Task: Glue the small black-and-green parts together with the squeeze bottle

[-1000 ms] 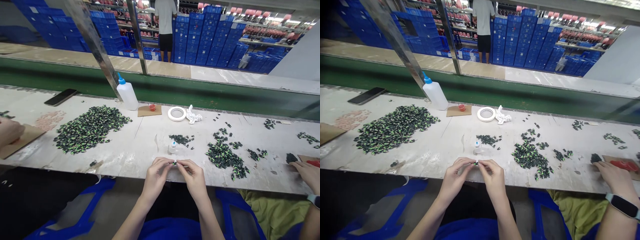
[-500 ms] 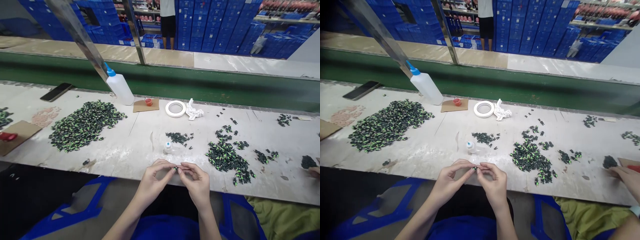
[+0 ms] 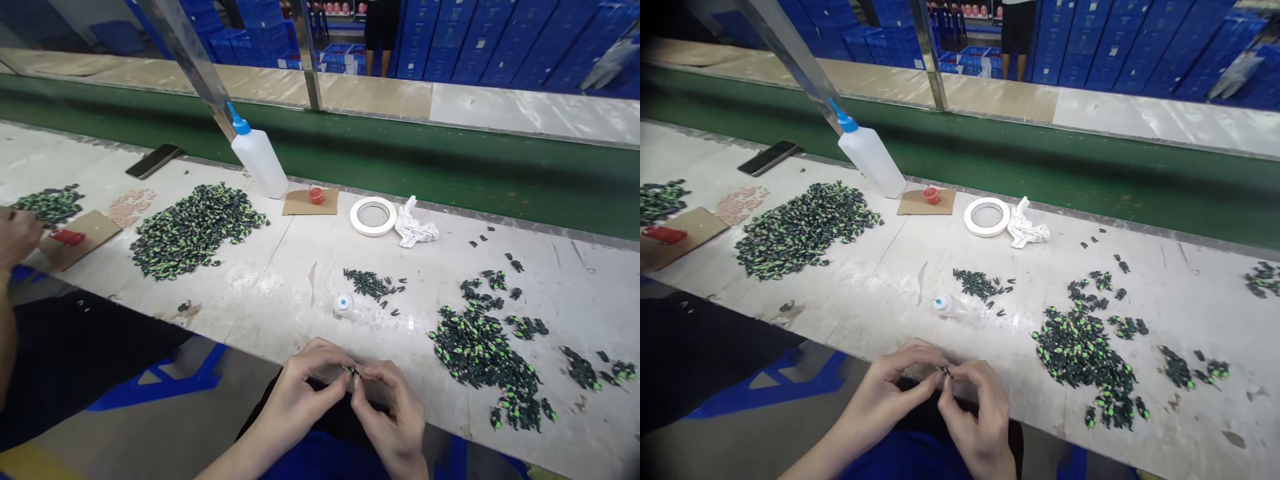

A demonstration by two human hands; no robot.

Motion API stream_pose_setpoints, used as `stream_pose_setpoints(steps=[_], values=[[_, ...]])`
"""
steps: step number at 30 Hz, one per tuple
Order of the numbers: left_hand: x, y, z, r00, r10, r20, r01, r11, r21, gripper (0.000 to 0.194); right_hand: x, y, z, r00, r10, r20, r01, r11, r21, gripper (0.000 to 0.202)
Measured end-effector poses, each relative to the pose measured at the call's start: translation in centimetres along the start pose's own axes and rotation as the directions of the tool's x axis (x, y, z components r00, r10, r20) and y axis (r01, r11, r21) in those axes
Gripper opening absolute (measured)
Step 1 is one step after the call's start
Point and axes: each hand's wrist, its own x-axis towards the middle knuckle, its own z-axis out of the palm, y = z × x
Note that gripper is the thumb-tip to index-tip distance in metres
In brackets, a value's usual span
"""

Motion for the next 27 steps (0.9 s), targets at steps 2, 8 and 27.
stream_pose_setpoints(steps=[2, 8, 27], values=[[0.1, 0.2, -0.3, 0.999, -0.030, 0.024, 0.030, 1.000, -0.006, 0.009, 0.0, 0.1, -0.2, 0.999, 0.025, 0.031, -0.025, 1.000, -0.017, 0.024], [0.4, 0.5, -0.6, 0.989, -0.095, 0.109, 0.094, 0.996, 0.011, 0.011, 0.4, 0.2, -1.2, 0.986, 0.108, 0.126, -0.106, 0.994, -0.023, 0.031], [1.3, 0.7, 0.4, 0.999, 0.027, 0.046, -0.030, 0.997, 0.070, 0.011, 0.7, 0.2, 0.4, 0.882, 0.471, -0.008, -0.459, 0.863, 0.212, 0.018]])
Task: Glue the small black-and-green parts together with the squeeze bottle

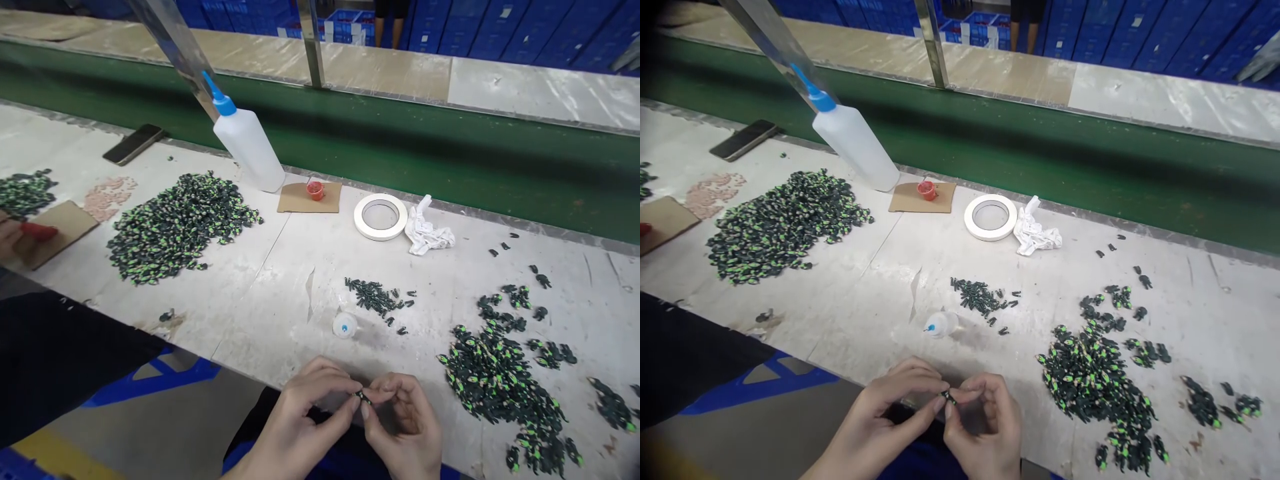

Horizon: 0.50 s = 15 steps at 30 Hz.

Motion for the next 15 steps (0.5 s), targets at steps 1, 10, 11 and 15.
stream_pose_setpoints(steps=[1, 10, 11, 15], values=[[-0.1, -0.1, -0.1, 0.999, -0.038, 0.032, 0.039, 0.999, -0.014, 0.010, 0.0, 0.0, 0.0, 1.000, 0.016, 0.009, -0.016, 1.000, 0.009, 0.018], [-1.0, -1.2, 0.2, 0.999, -0.036, -0.018, 0.035, 0.999, -0.012, 0.018, 0.8, -0.5, -0.3, 0.914, -0.342, 0.216, 0.387, 0.894, -0.224, 0.018], [-1.1, -1.3, 0.2, 0.999, -0.025, -0.024, 0.025, 1.000, -0.004, 0.019, 0.8, -0.7, -0.3, 0.889, -0.384, 0.249, 0.439, 0.868, -0.232, 0.019], [-1.3, -1.2, -0.7, 0.999, 0.006, 0.053, -0.007, 1.000, 0.017, 0.030, 0.4, -1.2, -1.9, 0.782, -0.485, 0.391, 0.604, 0.746, -0.282, 0.026]])
